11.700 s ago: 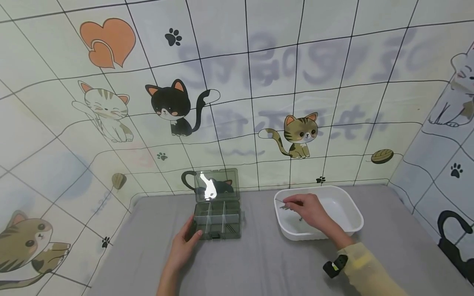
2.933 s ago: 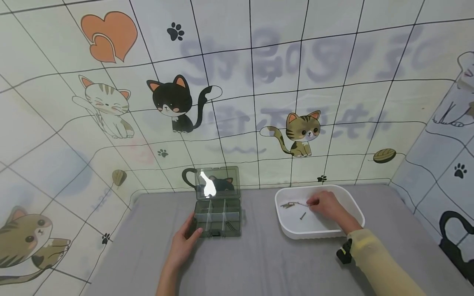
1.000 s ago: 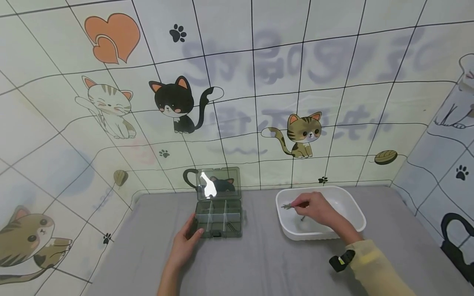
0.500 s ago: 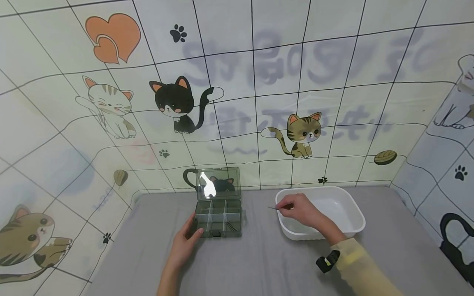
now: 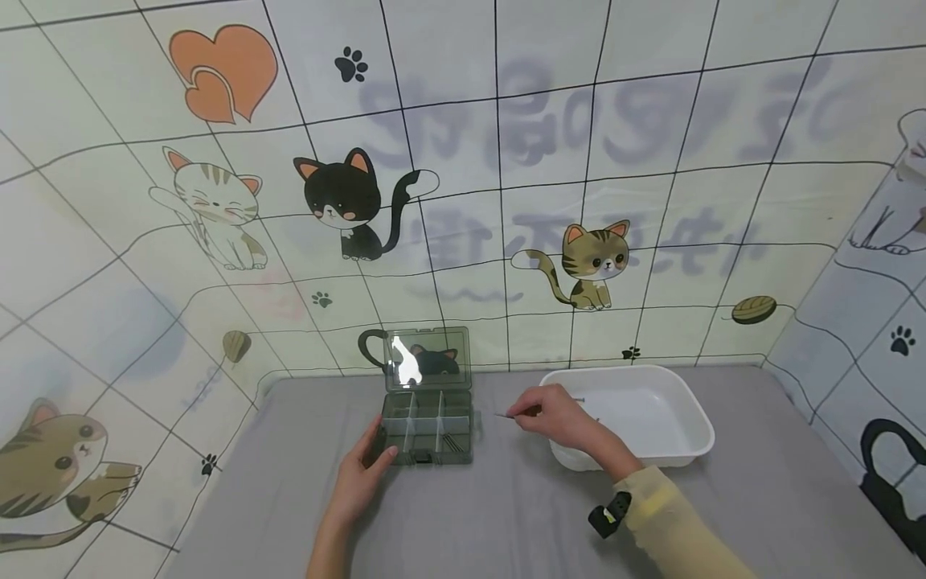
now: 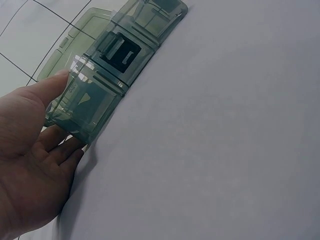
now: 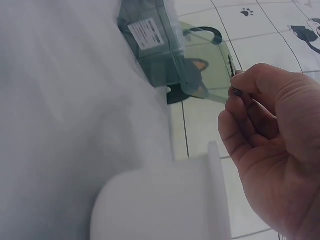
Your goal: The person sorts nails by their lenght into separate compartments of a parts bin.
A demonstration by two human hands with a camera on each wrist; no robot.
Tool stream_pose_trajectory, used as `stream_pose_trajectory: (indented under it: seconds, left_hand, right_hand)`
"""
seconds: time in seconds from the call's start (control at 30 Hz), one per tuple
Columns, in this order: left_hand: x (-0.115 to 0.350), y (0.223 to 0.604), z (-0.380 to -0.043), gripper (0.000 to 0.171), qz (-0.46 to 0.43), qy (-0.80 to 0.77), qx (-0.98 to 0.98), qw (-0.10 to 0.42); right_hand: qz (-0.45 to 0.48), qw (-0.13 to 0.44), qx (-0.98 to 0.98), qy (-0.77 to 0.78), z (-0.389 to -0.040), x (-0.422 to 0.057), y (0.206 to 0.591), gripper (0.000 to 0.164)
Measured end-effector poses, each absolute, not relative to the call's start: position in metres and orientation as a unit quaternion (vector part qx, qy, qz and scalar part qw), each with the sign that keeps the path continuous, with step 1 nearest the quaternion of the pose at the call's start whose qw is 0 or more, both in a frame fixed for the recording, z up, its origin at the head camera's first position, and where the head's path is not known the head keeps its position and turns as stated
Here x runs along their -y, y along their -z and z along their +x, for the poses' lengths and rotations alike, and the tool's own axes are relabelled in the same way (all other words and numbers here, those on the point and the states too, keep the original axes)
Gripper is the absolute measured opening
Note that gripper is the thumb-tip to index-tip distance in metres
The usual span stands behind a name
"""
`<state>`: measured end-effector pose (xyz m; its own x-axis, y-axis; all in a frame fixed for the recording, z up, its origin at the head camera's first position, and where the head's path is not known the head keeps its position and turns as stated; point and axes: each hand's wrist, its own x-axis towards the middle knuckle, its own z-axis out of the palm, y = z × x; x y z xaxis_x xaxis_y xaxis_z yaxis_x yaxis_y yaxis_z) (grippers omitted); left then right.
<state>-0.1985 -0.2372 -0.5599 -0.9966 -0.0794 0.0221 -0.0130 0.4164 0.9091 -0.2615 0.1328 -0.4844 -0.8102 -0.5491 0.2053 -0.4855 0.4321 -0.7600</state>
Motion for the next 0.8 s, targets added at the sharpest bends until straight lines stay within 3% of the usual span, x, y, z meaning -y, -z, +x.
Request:
stream_pose_trajectory:
  seconds: [0.5, 0.8]
  left_hand:
    - [0.237, 0.56, -0.197, 0.069, 0.032, 0.536, 0.843, 0.034]
    - [0.237, 0.559, -0.197, 0.069, 0.028, 0.537, 0.842, 0.031]
  right_hand:
    - [-0.335, -0.007, -0.843, 0.42, -0.261, -0.098, 0.495, 0.014]
    - [-0.306, -0.017, -0.851, 0.427, -0.262, -0.077, 0.506, 0.016]
